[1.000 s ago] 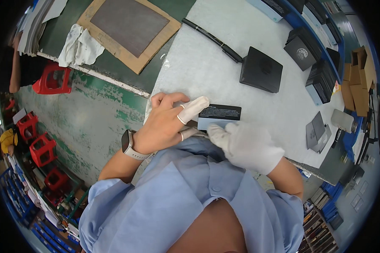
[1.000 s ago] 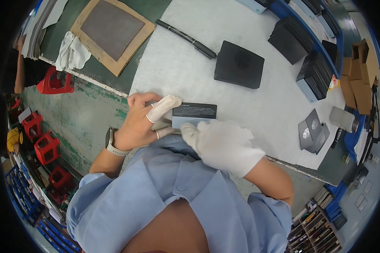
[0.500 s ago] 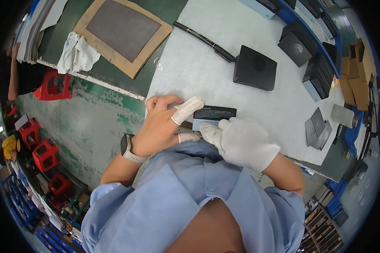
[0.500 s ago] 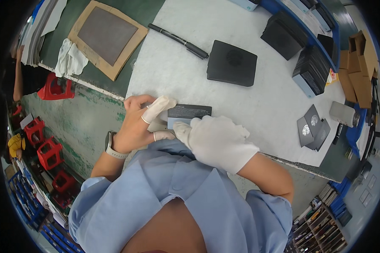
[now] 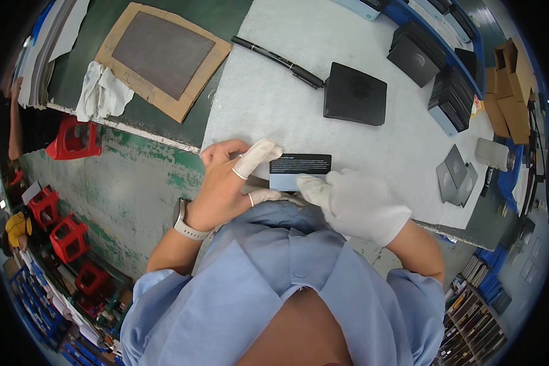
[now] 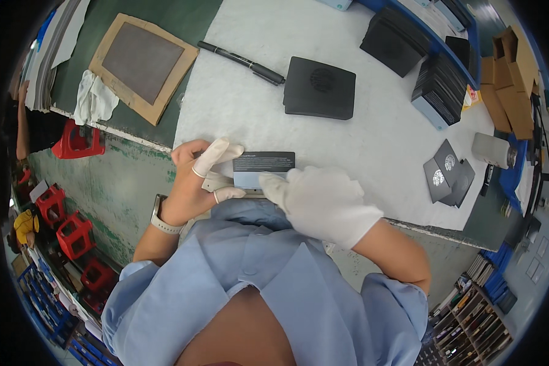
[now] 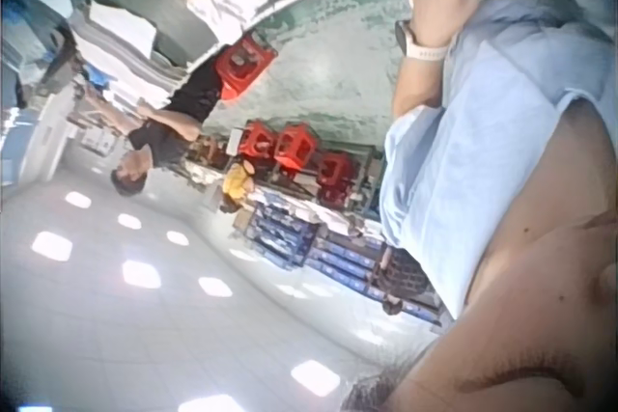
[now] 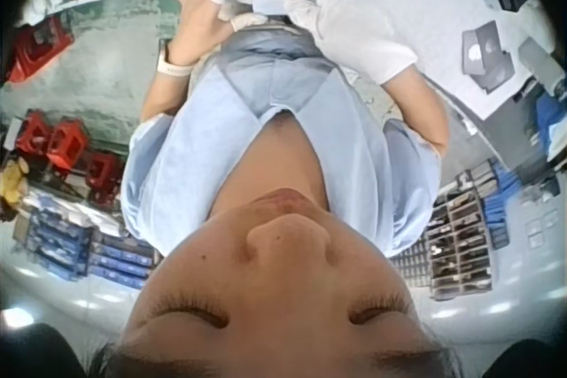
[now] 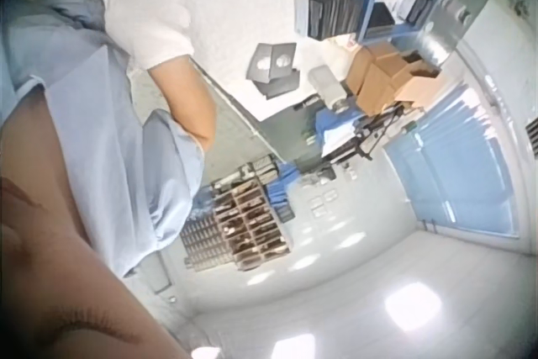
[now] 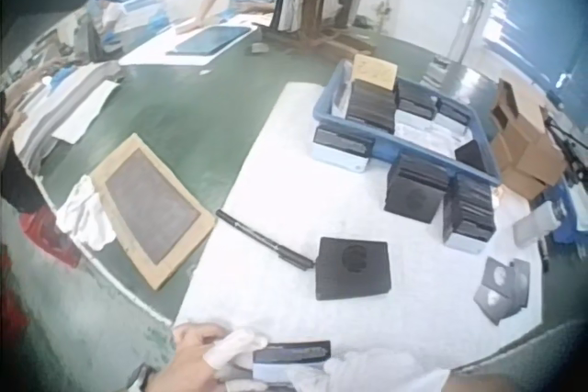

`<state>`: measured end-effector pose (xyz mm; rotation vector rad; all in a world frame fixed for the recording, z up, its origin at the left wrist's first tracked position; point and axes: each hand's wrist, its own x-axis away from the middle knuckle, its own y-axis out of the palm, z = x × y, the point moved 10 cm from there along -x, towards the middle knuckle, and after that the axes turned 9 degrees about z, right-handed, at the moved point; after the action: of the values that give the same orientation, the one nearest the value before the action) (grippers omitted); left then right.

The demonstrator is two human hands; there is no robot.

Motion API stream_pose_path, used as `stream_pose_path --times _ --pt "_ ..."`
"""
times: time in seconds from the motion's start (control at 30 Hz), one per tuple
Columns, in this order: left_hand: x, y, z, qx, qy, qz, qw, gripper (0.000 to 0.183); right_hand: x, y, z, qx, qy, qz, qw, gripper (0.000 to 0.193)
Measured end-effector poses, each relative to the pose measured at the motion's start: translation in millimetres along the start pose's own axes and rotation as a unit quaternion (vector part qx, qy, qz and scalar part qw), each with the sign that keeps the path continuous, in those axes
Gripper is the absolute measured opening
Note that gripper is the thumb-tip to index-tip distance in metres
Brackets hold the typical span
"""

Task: The person holds and turns cards, rubs them against a sanding pad, marks details on them with a marker pen, and wipes their surfaces with a cloth by hand.

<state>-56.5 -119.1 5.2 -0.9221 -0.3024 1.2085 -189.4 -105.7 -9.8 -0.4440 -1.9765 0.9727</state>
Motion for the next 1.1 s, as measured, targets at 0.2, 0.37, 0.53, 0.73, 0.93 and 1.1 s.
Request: stream_pose_path --times 0.2,0.37,0.53,0.73,0.93,1.1 --pt "2 -1 -3 0.002 -0.01 0.012 1.0 0.088 9 -1 16 -0.052 0.064 -0.022 0.996 0.046" --pt "4 3 -7 -0.018 -0.012 -0.005 1.0 0.092 6 1 20 -0.042 0.067 -0.022 0.997 0.043" --pt "-2 -3 0 0.02 -0.003 0.027 0.999 0.091 7 -9 14 -0.028 0.029 0.024 0.999 0.037" --pt "-2 -7 0 0.061 -0.015 0.036 0.997 0.093 13 -31 -14 -0.217 -0.141 0.092 0.962 0.023" --pt "-1 -15 11 0.218 -0.018 0.084 0.972 0.092 42 -68 52 -0.342 0.118 0.46 0.811 0.047" --pt "-6 -22 29 0.243 0.019 0.076 0.967 0.089 19 -53 59 -0.589 0.11 0.374 0.708 0.042"
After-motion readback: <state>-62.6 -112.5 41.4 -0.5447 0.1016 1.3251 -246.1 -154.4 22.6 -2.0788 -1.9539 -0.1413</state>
